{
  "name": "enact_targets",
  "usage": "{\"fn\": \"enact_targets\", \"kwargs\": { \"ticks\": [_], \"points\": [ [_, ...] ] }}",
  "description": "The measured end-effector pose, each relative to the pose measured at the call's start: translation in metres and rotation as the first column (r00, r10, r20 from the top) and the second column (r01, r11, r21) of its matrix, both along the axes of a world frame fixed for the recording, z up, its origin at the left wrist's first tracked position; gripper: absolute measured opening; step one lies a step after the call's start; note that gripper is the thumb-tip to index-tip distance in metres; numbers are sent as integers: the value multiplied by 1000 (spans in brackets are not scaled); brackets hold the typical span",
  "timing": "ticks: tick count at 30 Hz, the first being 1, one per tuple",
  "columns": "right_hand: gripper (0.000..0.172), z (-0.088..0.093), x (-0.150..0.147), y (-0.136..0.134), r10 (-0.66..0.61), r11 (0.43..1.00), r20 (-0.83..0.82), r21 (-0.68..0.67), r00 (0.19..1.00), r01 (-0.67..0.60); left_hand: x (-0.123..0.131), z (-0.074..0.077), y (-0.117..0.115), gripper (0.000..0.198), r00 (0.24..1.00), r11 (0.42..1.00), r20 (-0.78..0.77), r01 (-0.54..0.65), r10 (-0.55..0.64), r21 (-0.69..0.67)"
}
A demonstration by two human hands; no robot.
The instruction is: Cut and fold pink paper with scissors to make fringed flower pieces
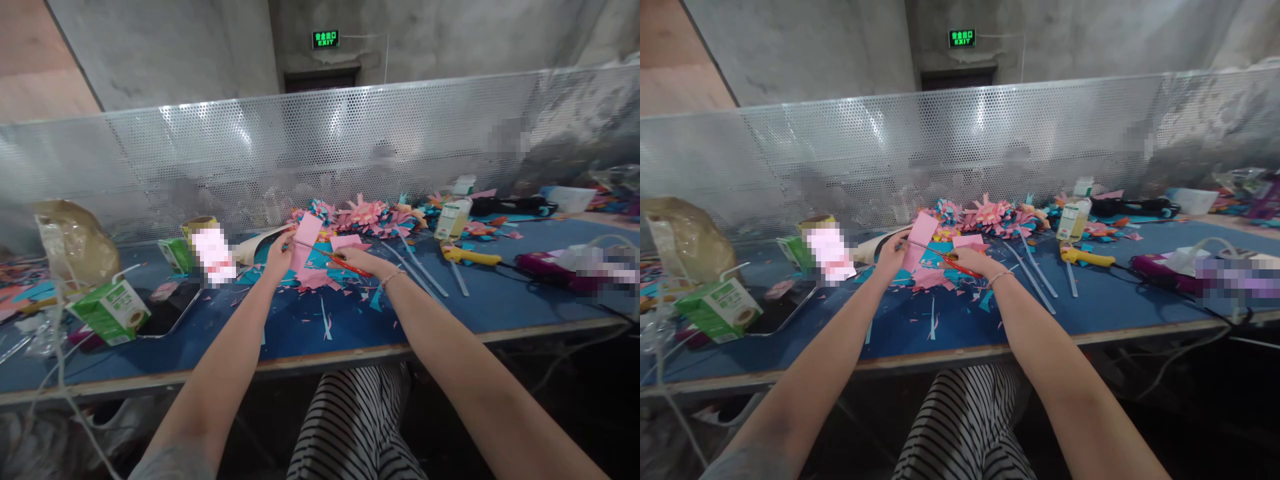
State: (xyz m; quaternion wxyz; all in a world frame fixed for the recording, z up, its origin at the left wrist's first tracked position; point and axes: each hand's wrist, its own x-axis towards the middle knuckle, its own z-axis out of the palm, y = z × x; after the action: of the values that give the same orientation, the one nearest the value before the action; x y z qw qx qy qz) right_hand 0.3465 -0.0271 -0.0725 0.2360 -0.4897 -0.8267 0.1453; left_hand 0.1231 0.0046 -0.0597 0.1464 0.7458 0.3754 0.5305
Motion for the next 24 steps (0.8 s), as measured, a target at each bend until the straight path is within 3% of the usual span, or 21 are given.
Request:
{"fn": "enact_targets", "kwargs": {
  "ticks": [14, 24],
  "points": [
    [50, 4, 0, -5, -39, 999, 0, -23, 999, 39, 1, 1, -2, 34, 1000, 999, 11, 28, -28, -22],
    [51, 9, -3, -10, -95, 995, 53, 45, 994, 92, 0, 0, 1, 36, 999, 999, 21, 33, -32, -27]
  ]
}}
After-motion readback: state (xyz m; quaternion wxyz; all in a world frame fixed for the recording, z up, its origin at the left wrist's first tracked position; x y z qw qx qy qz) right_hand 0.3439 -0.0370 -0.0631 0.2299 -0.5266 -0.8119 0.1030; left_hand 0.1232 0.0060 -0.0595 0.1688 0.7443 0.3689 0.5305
